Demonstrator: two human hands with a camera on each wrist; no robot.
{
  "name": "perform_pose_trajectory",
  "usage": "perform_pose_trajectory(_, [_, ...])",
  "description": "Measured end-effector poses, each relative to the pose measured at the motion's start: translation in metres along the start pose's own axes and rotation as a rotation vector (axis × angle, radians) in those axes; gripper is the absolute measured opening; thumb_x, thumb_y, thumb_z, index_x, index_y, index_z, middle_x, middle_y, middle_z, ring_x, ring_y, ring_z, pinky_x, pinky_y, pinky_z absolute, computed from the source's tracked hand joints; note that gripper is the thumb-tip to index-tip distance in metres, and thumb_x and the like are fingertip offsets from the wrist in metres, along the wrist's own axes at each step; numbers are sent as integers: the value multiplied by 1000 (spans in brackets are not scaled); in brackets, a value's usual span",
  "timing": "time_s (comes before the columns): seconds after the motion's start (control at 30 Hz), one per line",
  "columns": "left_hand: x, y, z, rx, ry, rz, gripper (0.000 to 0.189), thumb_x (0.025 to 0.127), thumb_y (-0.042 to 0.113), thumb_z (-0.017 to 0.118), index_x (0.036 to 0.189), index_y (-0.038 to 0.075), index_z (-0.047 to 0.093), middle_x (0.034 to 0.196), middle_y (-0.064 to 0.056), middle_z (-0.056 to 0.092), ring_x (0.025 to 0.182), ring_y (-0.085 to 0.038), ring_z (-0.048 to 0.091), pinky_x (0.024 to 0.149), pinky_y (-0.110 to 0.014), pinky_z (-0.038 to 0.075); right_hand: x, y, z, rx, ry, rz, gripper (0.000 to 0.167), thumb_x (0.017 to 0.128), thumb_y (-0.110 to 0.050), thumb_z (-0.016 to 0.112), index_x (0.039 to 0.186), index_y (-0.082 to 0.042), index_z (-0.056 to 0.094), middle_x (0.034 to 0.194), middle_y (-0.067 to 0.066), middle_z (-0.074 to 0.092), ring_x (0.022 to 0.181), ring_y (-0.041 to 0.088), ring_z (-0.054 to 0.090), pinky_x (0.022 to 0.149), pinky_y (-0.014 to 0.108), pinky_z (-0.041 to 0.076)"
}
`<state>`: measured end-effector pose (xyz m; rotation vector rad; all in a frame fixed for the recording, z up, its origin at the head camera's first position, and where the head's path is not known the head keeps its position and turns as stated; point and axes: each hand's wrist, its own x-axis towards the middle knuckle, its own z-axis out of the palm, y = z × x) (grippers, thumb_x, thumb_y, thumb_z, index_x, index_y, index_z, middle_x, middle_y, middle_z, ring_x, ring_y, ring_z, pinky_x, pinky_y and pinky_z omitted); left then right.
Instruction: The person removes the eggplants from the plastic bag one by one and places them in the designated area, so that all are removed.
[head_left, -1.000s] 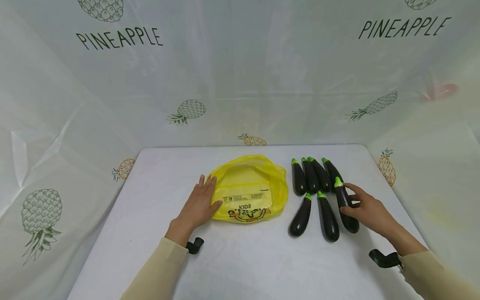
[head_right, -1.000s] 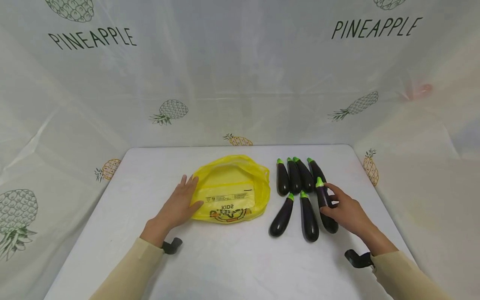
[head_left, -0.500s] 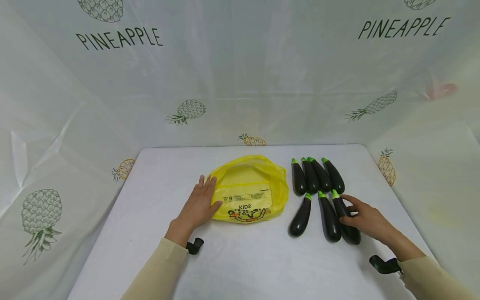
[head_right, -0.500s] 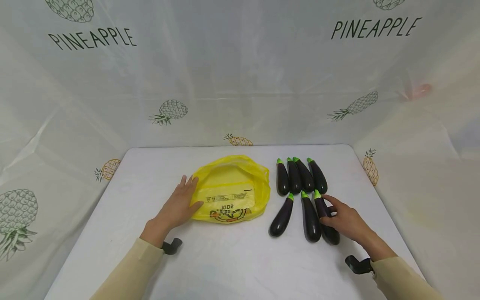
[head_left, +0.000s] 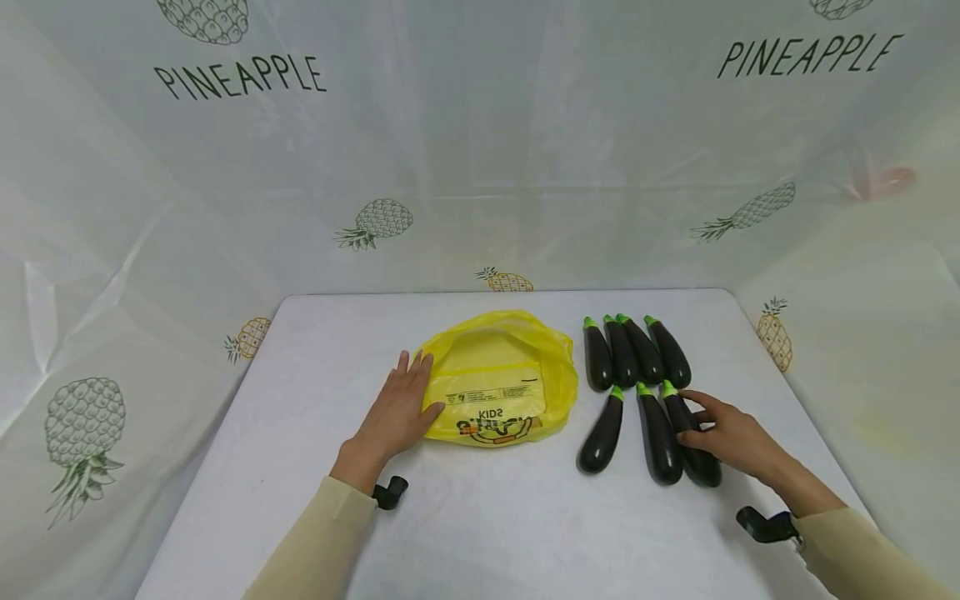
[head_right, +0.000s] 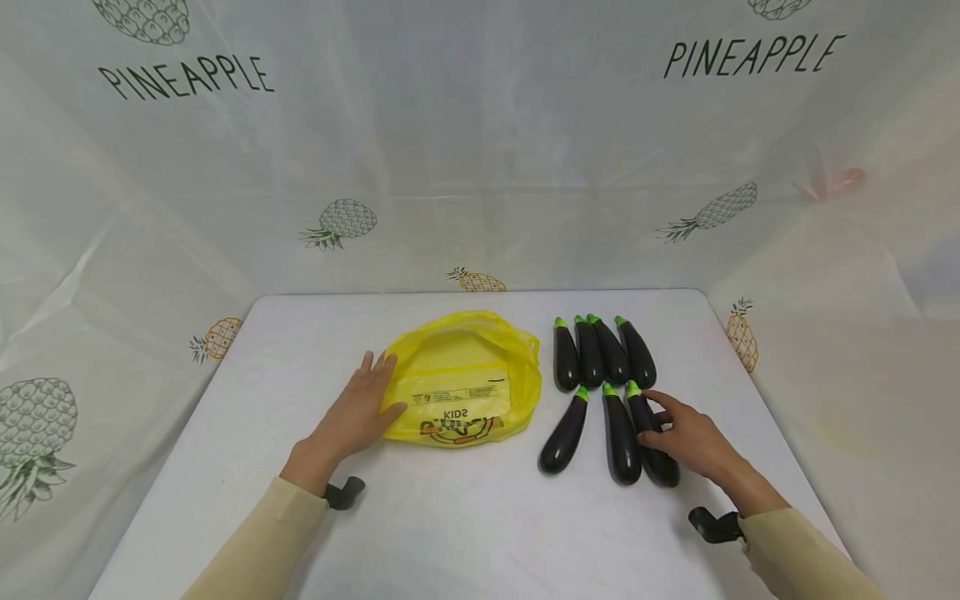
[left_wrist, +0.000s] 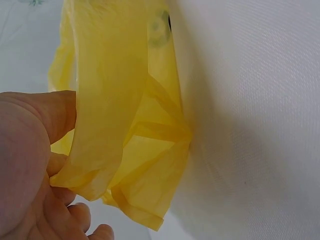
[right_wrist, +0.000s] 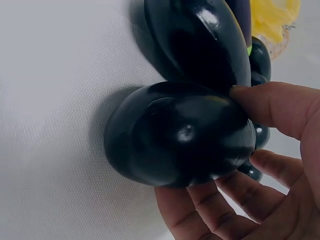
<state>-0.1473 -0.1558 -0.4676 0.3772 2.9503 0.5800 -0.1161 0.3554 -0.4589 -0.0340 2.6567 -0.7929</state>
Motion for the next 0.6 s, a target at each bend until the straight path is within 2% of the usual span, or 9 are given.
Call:
perform_pose_trajectory(0.37, [-3,0,-1,2,-2,-4,87,103,36,68,169,5,21,174,-21,23,164,-38,5,132,-56,15,9,3,3,-39,49,-13,79,98,-39,75,153,8,43,131,36,65,116,53,66,84,60,60])
perform_pose_trajectory(0.6, [-3,0,-2,5,-3,-9,81,104,36,67,170,21,23,176,-22,13,163,-43,4,131,-60,16,9,6,5,-53,81,-8,81,101,-46,69,150,13,43,133,40,62,118,57,64,85,61,60])
